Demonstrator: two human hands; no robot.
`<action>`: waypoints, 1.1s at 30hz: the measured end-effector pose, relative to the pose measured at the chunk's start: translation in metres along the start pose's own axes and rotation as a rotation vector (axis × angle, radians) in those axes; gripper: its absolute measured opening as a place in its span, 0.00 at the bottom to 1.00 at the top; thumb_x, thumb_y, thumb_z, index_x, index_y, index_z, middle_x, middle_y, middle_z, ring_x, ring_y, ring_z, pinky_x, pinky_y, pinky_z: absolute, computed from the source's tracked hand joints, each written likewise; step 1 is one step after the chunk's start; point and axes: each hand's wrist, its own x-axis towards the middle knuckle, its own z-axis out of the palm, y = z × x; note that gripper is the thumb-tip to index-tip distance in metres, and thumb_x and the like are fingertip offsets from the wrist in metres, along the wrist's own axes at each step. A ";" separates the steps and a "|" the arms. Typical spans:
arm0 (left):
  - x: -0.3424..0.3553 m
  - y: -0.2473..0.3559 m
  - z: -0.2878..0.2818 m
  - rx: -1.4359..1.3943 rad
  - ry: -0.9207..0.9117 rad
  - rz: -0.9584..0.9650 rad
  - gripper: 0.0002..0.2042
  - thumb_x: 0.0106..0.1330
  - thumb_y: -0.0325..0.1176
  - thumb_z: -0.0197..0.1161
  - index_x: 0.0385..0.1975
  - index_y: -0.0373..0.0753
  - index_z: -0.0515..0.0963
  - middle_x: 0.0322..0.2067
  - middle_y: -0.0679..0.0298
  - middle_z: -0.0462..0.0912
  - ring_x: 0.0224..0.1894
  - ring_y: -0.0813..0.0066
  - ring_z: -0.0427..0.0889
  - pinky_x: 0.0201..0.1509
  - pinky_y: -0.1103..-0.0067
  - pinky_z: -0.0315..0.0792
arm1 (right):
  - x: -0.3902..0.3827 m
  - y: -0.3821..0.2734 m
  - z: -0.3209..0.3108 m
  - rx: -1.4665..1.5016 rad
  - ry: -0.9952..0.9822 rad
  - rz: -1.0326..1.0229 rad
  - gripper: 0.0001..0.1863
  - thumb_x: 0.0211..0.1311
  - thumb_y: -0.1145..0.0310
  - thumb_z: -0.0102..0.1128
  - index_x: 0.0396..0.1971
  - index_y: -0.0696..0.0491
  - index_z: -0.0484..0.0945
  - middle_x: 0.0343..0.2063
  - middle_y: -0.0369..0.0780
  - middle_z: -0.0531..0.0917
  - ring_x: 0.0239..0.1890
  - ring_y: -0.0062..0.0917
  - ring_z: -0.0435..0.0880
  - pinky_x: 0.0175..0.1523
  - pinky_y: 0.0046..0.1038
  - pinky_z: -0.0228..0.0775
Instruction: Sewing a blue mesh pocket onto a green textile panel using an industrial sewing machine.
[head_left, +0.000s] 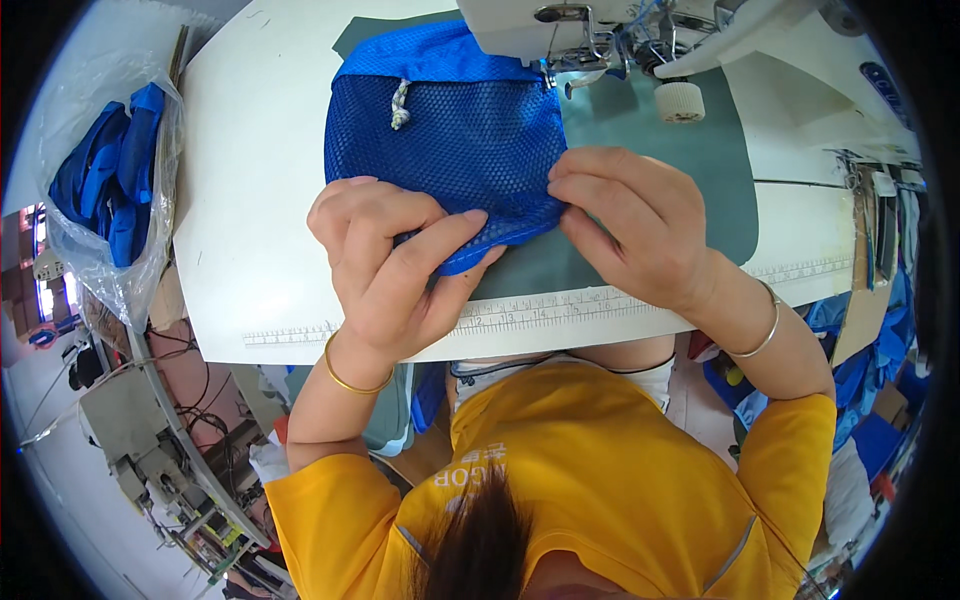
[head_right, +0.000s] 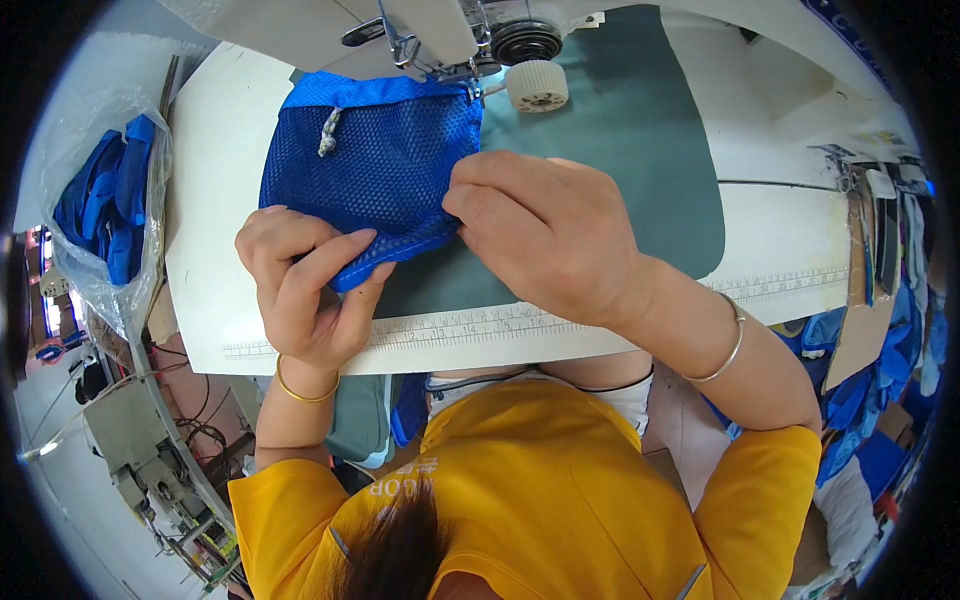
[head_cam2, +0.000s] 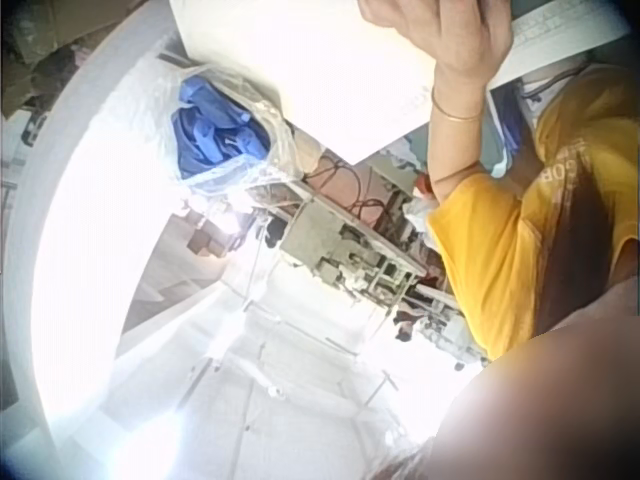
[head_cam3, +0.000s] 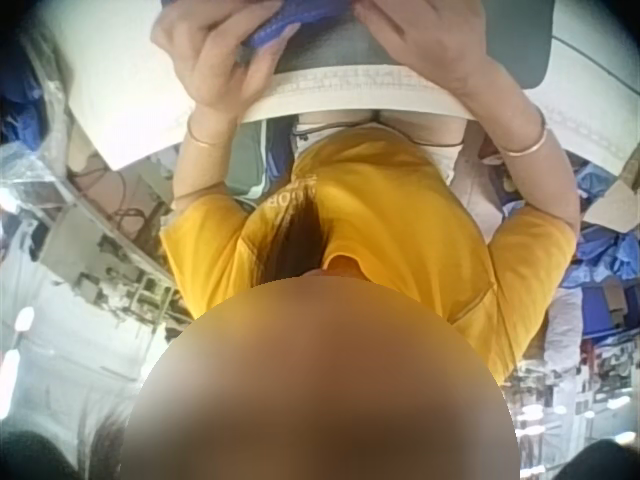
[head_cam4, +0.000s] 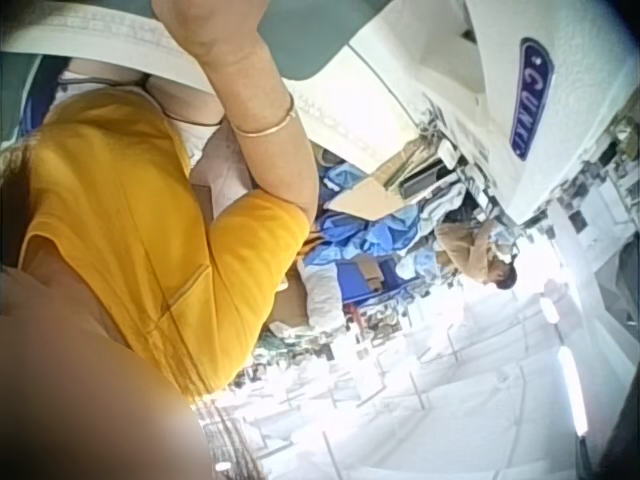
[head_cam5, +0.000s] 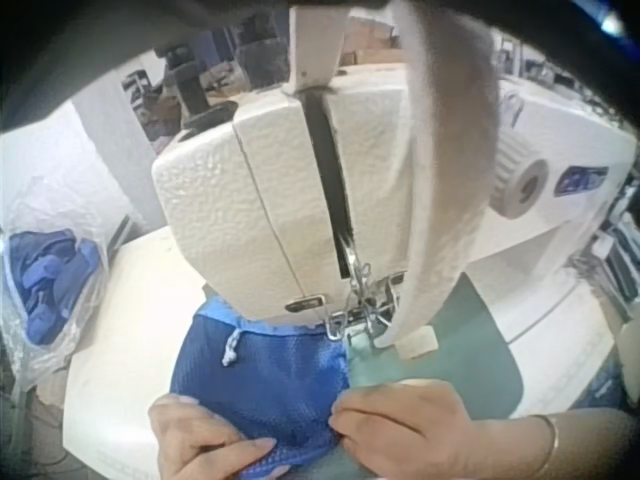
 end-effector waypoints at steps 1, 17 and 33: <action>-0.001 -0.001 0.001 -0.013 0.020 0.018 0.15 0.47 0.31 0.79 0.36 0.41 0.84 0.33 0.64 0.76 0.40 0.65 0.72 0.49 0.66 0.66 | 0.000 0.000 0.000 -0.006 -0.004 -0.008 0.18 0.40 0.83 0.70 0.37 0.58 0.81 0.38 0.43 0.86 0.32 0.34 0.86 0.32 0.29 0.78; -0.003 -0.001 0.005 -0.048 0.054 -0.023 0.15 0.44 0.32 0.79 0.34 0.44 0.84 0.33 0.67 0.78 0.40 0.65 0.74 0.50 0.66 0.66 | 0.000 0.004 0.004 -0.006 0.026 -0.036 0.15 0.44 0.79 0.71 0.36 0.57 0.82 0.38 0.42 0.85 0.31 0.32 0.86 0.30 0.29 0.79; -0.007 -0.001 0.003 -0.023 0.039 -0.043 0.18 0.47 0.42 0.81 0.34 0.44 0.83 0.32 0.66 0.77 0.39 0.64 0.73 0.50 0.66 0.67 | -0.003 0.007 0.004 0.003 0.051 -0.084 0.18 0.48 0.78 0.71 0.43 0.58 0.84 0.39 0.43 0.86 0.34 0.32 0.87 0.33 0.29 0.79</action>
